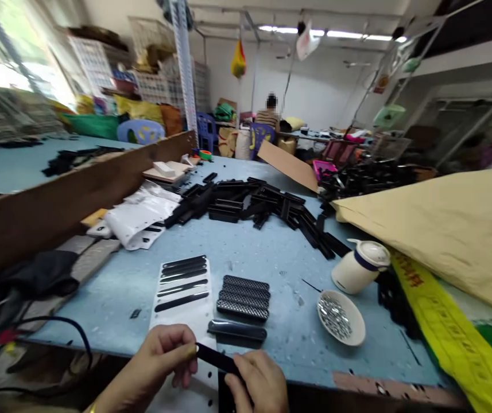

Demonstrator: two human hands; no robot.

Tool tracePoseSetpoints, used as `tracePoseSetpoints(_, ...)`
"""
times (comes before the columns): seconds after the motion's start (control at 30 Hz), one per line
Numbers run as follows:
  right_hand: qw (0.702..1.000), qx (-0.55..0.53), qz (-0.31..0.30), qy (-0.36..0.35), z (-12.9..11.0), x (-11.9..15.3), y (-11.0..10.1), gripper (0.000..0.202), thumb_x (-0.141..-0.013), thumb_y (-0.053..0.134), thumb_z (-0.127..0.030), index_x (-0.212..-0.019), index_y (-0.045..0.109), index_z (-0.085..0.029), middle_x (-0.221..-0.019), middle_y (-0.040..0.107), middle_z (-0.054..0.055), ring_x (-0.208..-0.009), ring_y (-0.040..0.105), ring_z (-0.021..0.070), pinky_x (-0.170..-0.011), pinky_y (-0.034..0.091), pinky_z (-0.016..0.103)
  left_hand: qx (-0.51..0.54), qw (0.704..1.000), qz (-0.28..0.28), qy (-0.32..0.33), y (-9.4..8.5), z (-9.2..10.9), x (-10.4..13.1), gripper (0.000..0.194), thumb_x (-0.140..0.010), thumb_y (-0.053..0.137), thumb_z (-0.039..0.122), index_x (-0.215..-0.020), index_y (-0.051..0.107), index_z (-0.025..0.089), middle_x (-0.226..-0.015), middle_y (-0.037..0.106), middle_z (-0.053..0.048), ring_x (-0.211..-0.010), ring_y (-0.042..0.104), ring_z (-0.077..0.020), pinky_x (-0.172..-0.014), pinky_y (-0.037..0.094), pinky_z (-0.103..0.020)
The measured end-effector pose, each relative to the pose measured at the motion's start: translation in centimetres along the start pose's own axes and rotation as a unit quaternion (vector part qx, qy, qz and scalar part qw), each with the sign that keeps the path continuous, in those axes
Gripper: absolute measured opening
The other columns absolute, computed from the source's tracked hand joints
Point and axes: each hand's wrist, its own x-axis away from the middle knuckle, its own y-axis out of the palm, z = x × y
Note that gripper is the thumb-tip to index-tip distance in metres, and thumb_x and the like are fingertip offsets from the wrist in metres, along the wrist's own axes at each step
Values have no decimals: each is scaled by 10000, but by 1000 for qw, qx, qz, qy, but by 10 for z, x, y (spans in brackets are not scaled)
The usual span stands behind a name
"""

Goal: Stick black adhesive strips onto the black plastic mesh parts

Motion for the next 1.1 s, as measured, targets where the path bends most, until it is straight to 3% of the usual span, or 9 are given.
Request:
tracePoseSetpoints(0.07,1000,-15,5,-12,4,0,-6,259,-850,600,-86,-1074,675,-192,-803,681,73,-685,652,200,-600,542,299,-45,999,-14,-13,-2,3,-3,333,-722,718,442,-648,629,129,-570,670,-40,-441,571,-106,-426,357,-189)
tracePoseSetpoints(0.13,1000,-17,5,-1,8,-4,-18,243,-851,600,-90,-1061,680,-181,-807,679,72,-698,652,192,-615,543,288,-108,994,10,-8,-6,7,-7,322,-718,713,452,-717,670,132,-594,669,-34,-467,584,-122,-416,362,-192)
tracePoseSetpoints(0.23,997,-2,27,73,20,-16,-43,163,-856,628,-141,-990,709,-185,-812,692,62,-727,661,189,-651,548,276,-201,976,77,45,-15,14,-18,316,-750,669,462,-828,696,158,-619,670,-18,-531,610,-151,-433,403,-206)
tracePoseSetpoints(0.33,985,-19,39,166,41,-28,-59,105,-847,655,-224,-901,736,-185,-768,700,50,-695,654,188,-616,539,273,-305,941,81,122,-22,23,-36,241,-802,612,416,-787,680,185,-641,684,-6,-608,635,-166,-530,467,-227)
tracePoseSetpoints(0.47,974,-75,-2,215,68,-38,-52,137,-808,677,-282,-828,756,-172,-729,716,54,-662,659,194,-590,539,282,-429,877,62,209,-24,24,-67,148,-799,589,327,-815,658,197,-701,693,0,-631,633,-163,-565,473,-238)
tracePoseSetpoints(0.63,973,-78,-10,218,82,-43,-34,118,-771,671,-235,-816,761,-173,-769,742,73,-695,694,209,-624,560,298,-515,829,34,217,-24,10,-92,133,-755,614,281,-837,649,183,-620,621,24,-547,583,-145,-527,438,-234)
tracePoseSetpoints(0.9,982,-24,-14,189,85,-66,-23,109,-777,658,-184,-836,748,-166,-748,734,68,-683,687,191,-628,559,286,-475,857,5,199,-23,7,-104,211,-854,529,308,-938,666,170,-788,710,-40,-664,648,-176,-608,499,-283)
tracePoseSetpoints(1.1,988,-22,-35,150,92,-73,-25,118,-797,654,-177,-871,745,-173,-814,745,74,-743,703,197,-683,580,308,-490,846,-4,211,-23,6,-103,180,-859,521,284,-886,658,170,-735,678,-27,-624,616,-161,-587,472,-274)
